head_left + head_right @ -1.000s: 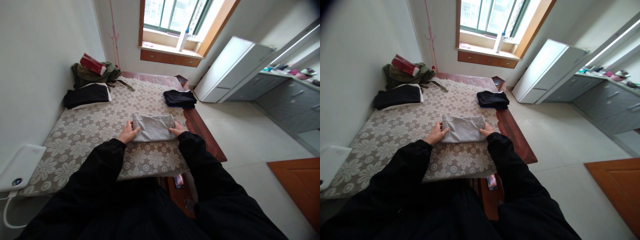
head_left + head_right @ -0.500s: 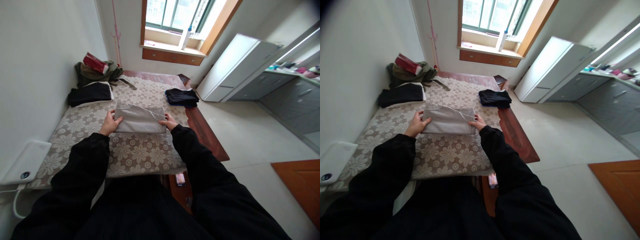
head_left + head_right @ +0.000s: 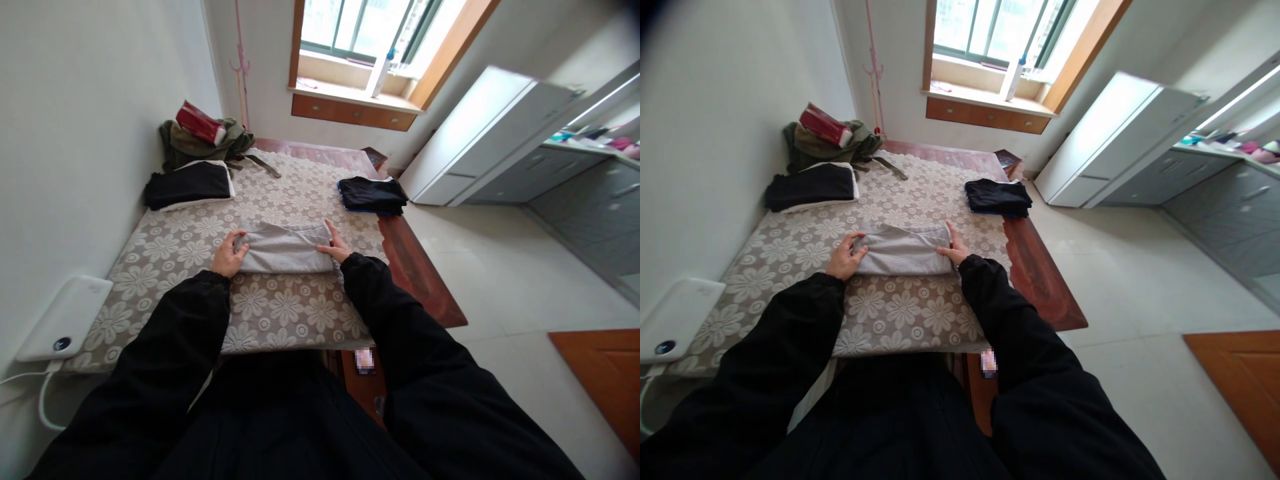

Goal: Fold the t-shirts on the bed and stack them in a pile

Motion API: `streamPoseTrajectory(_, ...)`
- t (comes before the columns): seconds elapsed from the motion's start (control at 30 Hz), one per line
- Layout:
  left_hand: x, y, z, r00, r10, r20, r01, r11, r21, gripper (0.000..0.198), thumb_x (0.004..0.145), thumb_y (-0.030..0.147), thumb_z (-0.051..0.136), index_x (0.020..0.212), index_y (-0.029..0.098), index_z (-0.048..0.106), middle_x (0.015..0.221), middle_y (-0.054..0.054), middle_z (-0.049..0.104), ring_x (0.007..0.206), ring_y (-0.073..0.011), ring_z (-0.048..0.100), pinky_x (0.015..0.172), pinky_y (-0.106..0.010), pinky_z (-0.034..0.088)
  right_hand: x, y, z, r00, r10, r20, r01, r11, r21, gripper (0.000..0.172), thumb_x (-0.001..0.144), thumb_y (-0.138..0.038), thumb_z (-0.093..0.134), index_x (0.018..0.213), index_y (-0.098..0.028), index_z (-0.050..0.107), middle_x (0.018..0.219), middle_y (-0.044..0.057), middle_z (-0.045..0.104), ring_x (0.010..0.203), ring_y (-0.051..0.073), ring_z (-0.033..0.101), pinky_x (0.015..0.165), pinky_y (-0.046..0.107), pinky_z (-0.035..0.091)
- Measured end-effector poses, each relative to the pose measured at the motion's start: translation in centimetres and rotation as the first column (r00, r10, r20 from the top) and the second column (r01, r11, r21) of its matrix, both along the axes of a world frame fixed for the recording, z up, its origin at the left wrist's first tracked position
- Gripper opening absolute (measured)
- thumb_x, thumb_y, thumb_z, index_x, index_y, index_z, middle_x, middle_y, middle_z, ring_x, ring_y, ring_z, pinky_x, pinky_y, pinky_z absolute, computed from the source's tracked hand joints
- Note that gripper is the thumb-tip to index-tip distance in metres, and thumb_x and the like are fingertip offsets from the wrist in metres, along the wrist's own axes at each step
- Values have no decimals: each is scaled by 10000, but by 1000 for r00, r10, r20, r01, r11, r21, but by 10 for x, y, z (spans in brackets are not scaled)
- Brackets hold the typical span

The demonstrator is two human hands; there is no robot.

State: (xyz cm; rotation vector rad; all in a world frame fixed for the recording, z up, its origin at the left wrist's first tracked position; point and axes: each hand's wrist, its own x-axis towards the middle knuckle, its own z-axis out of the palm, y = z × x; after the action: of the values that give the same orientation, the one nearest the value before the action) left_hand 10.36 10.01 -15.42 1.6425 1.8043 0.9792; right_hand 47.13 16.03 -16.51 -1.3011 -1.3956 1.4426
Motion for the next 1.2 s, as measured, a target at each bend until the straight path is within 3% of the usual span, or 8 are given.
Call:
streamPoseTrajectory(0.1, -2, -1, -6, 1000, -2, 11, 2, 1000, 10, 480, 903, 491, 606, 1289, 231, 727, 869, -27, 568, 726, -206, 504, 800, -340, 479, 2, -4, -1, 991, 51, 120, -69, 986, 151, 780, 704, -366, 851, 1457, -334, 646, 1282, 13, 731, 1126, 243, 677, 1050, 400, 561)
streamPoseTrajectory(0.23, -5, 1, -7, 999, -17, 28, 16, 1000, 6, 484, 898, 534, 606, 1242, 227, 753, 816, -11, 541, 700, -196, 477, 753, -317, 454, 5, -5, 0, 965, 66, 253, -111, 980, 165, 521, 774, -396, 815, 1280, -278, 774, 1179, 24, 743, 1086, 262, 666, 1030, 411, 564)
streamPoseTrajectory(0.53, -5, 0, -3, 999, -21, 35, 21, 1000, 12, 539, 903, 533, 603, 1292, 199, 770, 745, 5, 507, 701, -199, 493, 747, -312, 463, 12, 3, 7, 986, 164, -6, -164, 982, -93, 734, 585, -280, 936, 1300, -273, 772, 1208, 18, 765, 1091, 236, 710, 1042, 388, 585)
streamPoseTrajectory(0.63, -5, -1, -3, 999, -11, 31, 10, 1000, 15, 543, 905, 536, 607, 1293, 195, 773, 768, -4, 537, 736, -206, 525, 771, -312, 480, 11, 6, 7, 993, 122, 9, -121, 991, -53, 740, 582, -301, 927, 1301, -279, 753, 1216, 22, 750, 1122, 250, 692, 1032, 389, 581)
streamPoseTrajectory(0.77, -4, -3, -4, 1000, 14, 22, -15, 1000, 26, 537, 910, 535, 621, 1305, 205, 772, 839, -23, 605, 756, -206, 548, 789, -309, 489, 11, 6, 7, 985, 14, 174, -27, 997, 69, 778, 575, -339, 924, 1304, -265, 663, 1222, 53, 699, 1043, 242, 685, 937, 377, 588)
streamPoseTrajectory(0.87, -3, -4, -6, 999, 25, 21, -25, 999, 34, 533, 916, 528, 626, 1323, 213, 761, 932, -47, 671, 804, -216, 584, 830, -313, 506, 13, 0, 7, 890, -90, 446, 3, 981, 193, 717, 635, -431, 926, 1249, -244, 608, 992, 11, 672, 813, 205, 638, 859, 376, 560)
streamPoseTrajectory(1.0, -3, -4, -8, 999, 20, 25, -21, 999, 38, 532, 910, 520, 635, 1330, 216, 757, 1041, -68, 725, 842, -220, 616, 850, -320, 513, 13, -13, 9, 817, -2, 577, -124, 976, 178, 624, 751, -479, 855, 1258, -253, 571, 744, -62, 581, 721, 214, 590, 771, 354, 505)
streamPoseTrajectory(1.2, -2, -6, -8, 1000, 24, 7, -24, 999, 43, 519, 927, 508, 634, 1353, 238, 755, 1190, -73, 770, 876, -231, 658, 845, -327, 506, 4, -17, 25, 758, 23, 652, -282, 912, 297, 574, 822, -348, 762, 1375, -248, 644, 738, -22, 580, 751, 238, 574, 776, 349, 460)
